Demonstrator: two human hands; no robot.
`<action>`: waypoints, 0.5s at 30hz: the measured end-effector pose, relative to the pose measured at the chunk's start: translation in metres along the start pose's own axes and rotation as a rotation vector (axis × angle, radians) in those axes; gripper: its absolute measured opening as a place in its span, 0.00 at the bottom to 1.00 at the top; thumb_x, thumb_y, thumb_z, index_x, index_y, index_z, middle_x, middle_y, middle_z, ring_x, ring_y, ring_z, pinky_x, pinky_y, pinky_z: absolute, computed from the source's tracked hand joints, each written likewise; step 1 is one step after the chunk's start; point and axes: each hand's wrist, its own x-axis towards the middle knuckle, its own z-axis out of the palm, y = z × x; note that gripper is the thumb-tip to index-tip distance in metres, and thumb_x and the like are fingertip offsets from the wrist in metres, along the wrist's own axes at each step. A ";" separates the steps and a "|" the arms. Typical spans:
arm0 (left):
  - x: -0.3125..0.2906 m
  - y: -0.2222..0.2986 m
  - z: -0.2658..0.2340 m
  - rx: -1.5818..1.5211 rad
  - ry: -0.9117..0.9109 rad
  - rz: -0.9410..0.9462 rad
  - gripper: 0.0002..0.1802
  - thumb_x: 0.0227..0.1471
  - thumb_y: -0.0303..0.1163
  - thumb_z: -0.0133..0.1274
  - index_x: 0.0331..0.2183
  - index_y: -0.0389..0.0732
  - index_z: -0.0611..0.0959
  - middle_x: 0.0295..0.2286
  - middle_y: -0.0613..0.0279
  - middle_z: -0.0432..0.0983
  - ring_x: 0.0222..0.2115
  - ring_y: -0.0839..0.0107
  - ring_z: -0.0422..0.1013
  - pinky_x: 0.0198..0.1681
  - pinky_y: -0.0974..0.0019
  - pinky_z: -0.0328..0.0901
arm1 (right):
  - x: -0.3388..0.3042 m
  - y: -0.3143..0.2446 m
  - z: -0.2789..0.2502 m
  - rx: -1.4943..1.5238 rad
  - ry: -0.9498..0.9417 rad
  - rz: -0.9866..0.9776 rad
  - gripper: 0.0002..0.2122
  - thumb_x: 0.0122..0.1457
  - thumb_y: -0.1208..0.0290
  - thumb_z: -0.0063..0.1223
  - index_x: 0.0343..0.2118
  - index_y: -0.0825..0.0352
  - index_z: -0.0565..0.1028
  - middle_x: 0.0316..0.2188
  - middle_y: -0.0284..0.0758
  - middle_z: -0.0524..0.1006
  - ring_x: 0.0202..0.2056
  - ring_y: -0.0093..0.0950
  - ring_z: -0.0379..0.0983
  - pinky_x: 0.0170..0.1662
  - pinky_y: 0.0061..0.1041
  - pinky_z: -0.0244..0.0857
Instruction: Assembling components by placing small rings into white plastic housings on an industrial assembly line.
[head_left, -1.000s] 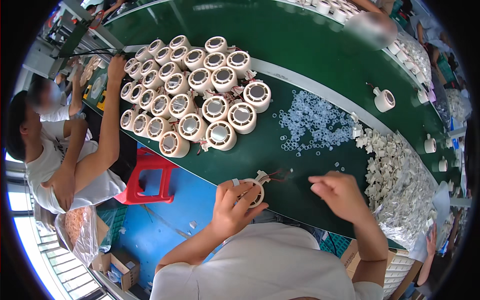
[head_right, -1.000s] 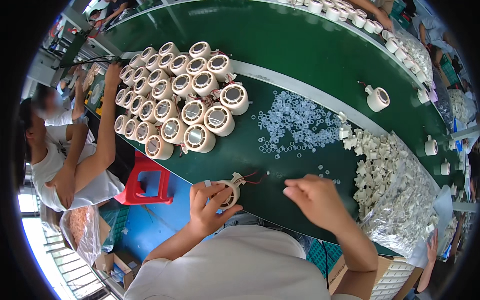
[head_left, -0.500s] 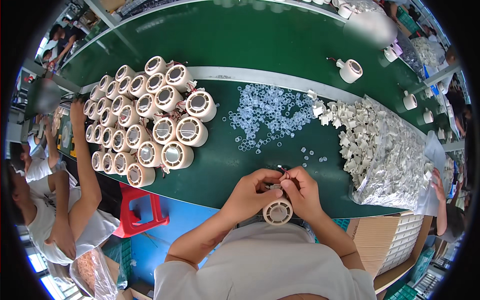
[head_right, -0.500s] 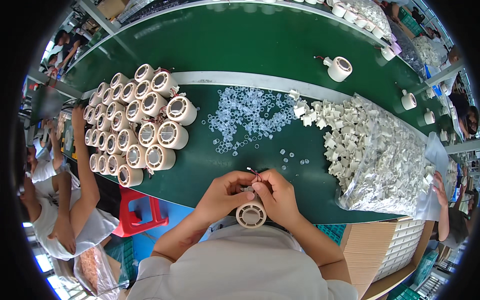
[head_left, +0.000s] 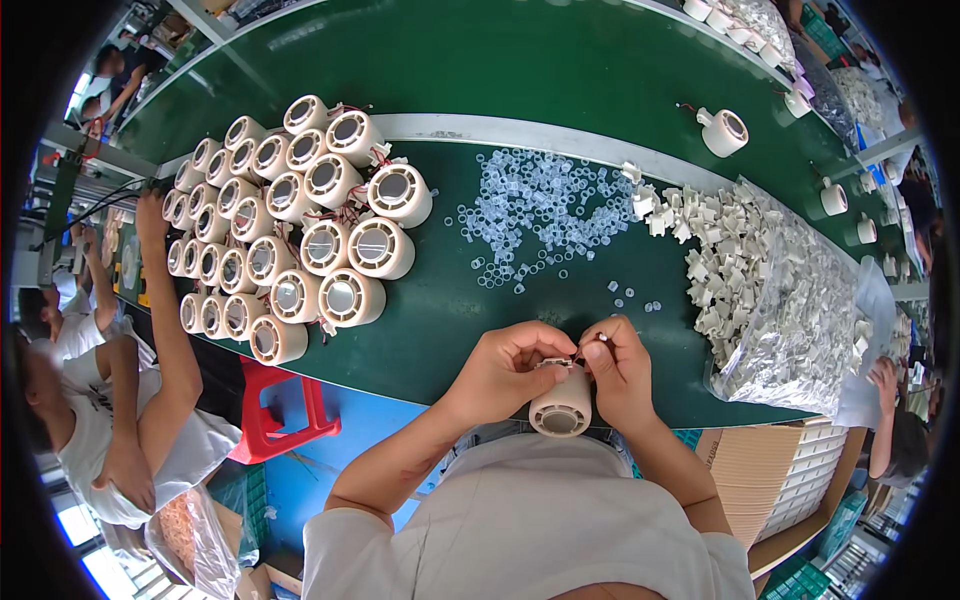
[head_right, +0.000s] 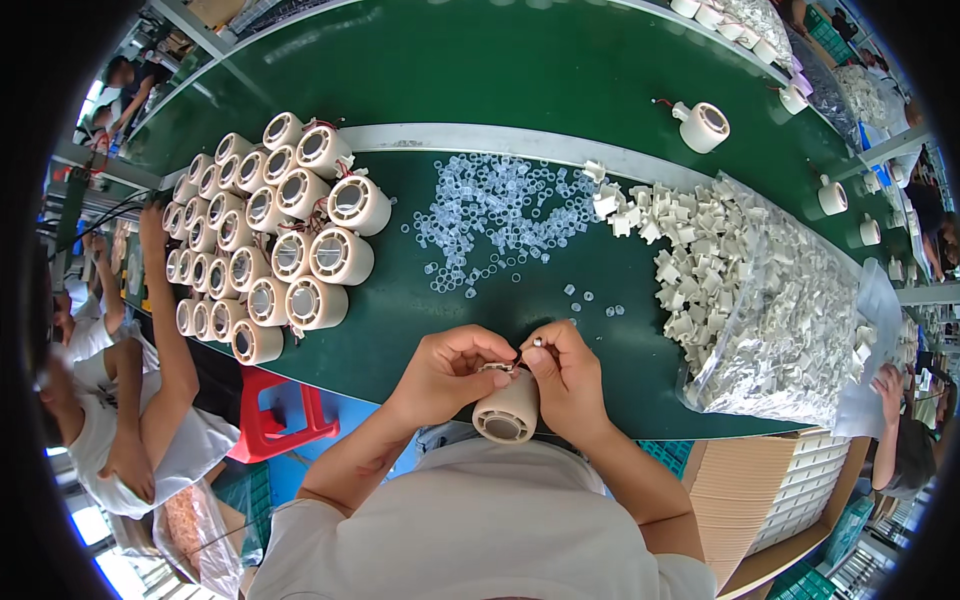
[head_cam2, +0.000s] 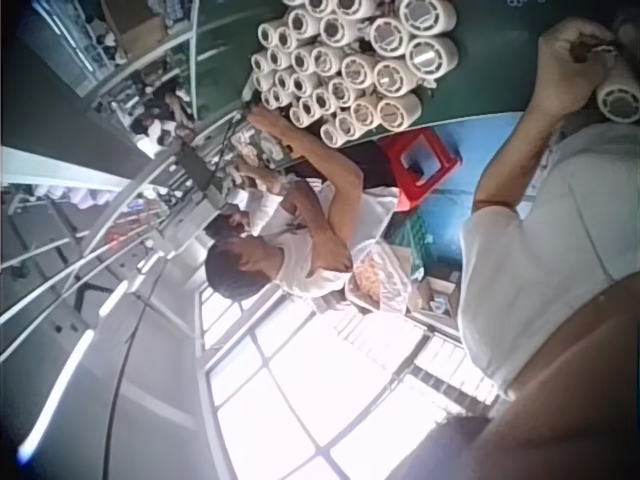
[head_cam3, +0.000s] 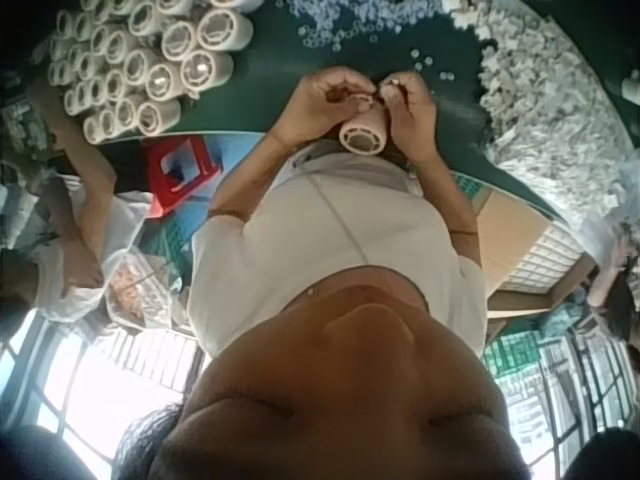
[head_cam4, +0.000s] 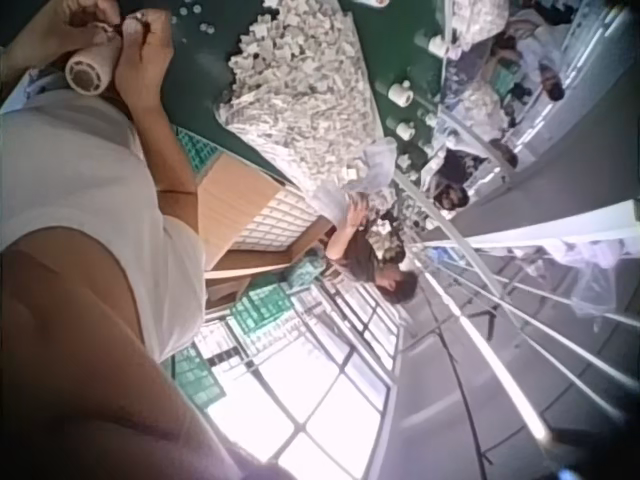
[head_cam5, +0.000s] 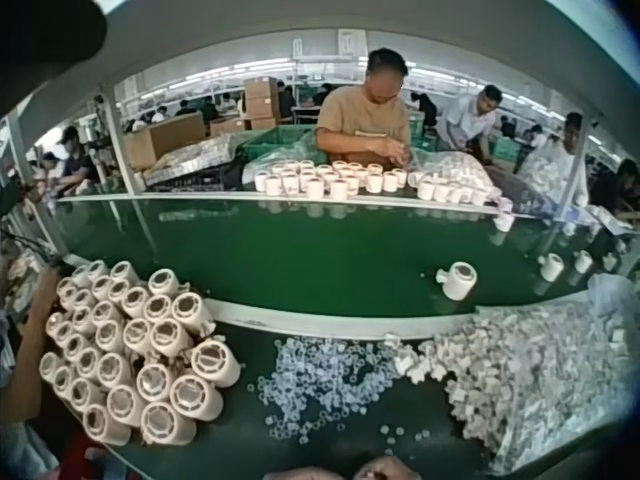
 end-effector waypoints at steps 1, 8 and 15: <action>0.000 0.000 0.000 -0.049 -0.026 0.042 0.12 0.46 0.14 0.50 0.35 0.35 0.79 0.29 0.63 0.76 0.25 0.80 0.67 0.30 0.79 0.63 | 0.004 -0.001 0.000 0.053 0.002 0.076 0.01 0.55 0.78 0.47 0.30 0.68 0.69 0.25 0.31 0.71 0.22 0.19 0.63 0.25 0.17 0.58; 0.002 0.009 -0.006 0.259 -0.168 0.057 0.12 0.47 0.13 0.49 0.35 0.36 0.80 0.30 0.63 0.76 0.25 0.80 0.67 0.30 0.79 0.63 | 0.035 -0.014 -0.025 -0.242 -0.379 0.233 0.03 0.53 0.77 0.50 0.31 0.67 0.72 0.25 0.31 0.71 0.22 0.20 0.65 0.25 0.18 0.59; -0.007 0.012 0.004 0.196 -0.026 -0.113 0.12 0.45 0.13 0.48 0.33 0.36 0.81 0.29 0.63 0.76 0.25 0.80 0.67 0.29 0.80 0.63 | 0.097 0.003 -0.080 -1.030 0.333 -0.082 0.12 0.46 0.77 0.57 0.35 0.62 0.70 0.32 0.35 0.70 0.24 0.35 0.71 0.30 0.31 0.66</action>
